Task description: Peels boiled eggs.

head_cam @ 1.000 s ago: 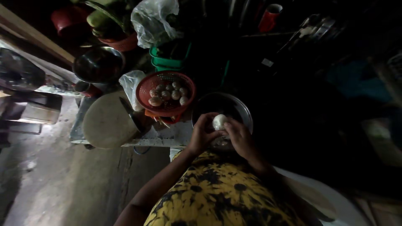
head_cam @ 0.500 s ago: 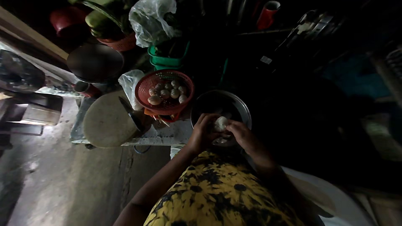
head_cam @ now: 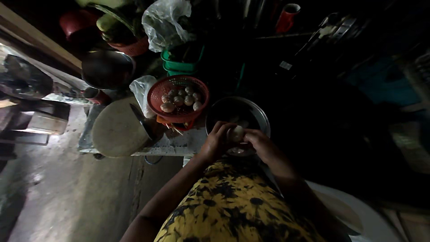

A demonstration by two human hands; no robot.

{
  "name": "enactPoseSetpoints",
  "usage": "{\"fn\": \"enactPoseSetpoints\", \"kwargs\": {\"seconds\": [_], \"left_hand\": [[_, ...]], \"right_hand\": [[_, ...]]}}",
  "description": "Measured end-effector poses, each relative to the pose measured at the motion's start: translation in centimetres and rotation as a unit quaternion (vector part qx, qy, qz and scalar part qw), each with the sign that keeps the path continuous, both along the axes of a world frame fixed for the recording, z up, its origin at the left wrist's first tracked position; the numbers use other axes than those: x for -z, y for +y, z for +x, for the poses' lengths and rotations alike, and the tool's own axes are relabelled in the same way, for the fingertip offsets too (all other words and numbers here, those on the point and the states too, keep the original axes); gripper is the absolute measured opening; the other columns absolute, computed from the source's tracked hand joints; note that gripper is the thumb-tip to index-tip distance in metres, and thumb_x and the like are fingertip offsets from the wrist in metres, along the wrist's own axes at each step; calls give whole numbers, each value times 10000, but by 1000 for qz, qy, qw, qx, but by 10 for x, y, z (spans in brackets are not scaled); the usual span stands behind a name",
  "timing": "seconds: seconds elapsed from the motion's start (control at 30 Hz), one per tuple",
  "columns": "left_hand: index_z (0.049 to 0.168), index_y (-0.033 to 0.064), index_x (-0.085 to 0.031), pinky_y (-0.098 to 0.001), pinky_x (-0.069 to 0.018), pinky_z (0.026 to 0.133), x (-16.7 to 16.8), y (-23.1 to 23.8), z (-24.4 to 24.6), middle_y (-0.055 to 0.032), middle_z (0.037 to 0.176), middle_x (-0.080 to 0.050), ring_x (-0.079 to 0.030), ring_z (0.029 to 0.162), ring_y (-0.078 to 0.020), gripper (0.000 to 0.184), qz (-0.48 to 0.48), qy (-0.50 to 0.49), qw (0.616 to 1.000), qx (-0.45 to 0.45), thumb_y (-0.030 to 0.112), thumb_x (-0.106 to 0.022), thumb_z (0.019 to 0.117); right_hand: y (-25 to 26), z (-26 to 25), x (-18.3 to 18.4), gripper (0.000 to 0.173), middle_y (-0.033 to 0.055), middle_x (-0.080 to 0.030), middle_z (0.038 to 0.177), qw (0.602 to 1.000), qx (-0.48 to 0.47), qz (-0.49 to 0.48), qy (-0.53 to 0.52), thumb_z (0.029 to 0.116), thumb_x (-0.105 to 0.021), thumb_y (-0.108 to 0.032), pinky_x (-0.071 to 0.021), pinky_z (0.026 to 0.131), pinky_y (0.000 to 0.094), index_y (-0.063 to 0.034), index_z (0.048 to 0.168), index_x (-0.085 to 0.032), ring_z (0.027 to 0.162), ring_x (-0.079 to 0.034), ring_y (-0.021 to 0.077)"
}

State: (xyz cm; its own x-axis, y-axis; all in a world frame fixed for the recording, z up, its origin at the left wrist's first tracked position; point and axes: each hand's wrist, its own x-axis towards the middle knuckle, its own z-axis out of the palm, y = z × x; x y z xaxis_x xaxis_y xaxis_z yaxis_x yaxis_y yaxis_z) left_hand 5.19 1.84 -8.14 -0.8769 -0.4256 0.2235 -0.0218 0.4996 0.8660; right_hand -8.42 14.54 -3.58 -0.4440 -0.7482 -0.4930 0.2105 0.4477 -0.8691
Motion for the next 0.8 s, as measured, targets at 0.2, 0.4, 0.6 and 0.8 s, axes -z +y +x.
{"fn": "enactPoseSetpoints", "kwargs": {"seconds": [0.2,0.4,0.6,0.8], "left_hand": [[1301,-30,-591,-387,-558,953,-10,-7,-4,-208,1283,-606,-659,1090,-252,556,8,-52,998,31,199,-827,852],[1300,-26,-593,-415,-558,963,-12,-12,-3,-195,1239,-643,-671,1078,-258,501,0,-80,995,60,124,-795,867],[1291,-43,-592,-381,-571,931,-13,-12,-1,-197,1225,-641,-676,1044,-235,512,29,-69,996,49,107,-809,852],[1314,-43,-544,-335,-582,906,-8,-10,-1,-161,1165,-667,-685,999,-167,577,158,-51,986,29,79,-828,826]], "right_hand": [[0,-2,7,296,29,-666,928,999,27,-12,-14,1058,-394,-137,-573,745,261,-6,1095,-656,825,-659,77],[-2,-5,14,262,-21,-663,855,1000,-5,-20,0,977,-415,-82,-561,721,264,-78,951,-676,794,-642,57],[-4,-5,12,256,-38,-664,842,999,-18,-24,12,938,-436,-58,-559,692,232,-66,993,-686,756,-637,29],[0,0,4,316,10,-681,848,999,36,-21,-31,1052,-361,-91,-587,711,248,0,1059,-664,745,-664,67]]}}
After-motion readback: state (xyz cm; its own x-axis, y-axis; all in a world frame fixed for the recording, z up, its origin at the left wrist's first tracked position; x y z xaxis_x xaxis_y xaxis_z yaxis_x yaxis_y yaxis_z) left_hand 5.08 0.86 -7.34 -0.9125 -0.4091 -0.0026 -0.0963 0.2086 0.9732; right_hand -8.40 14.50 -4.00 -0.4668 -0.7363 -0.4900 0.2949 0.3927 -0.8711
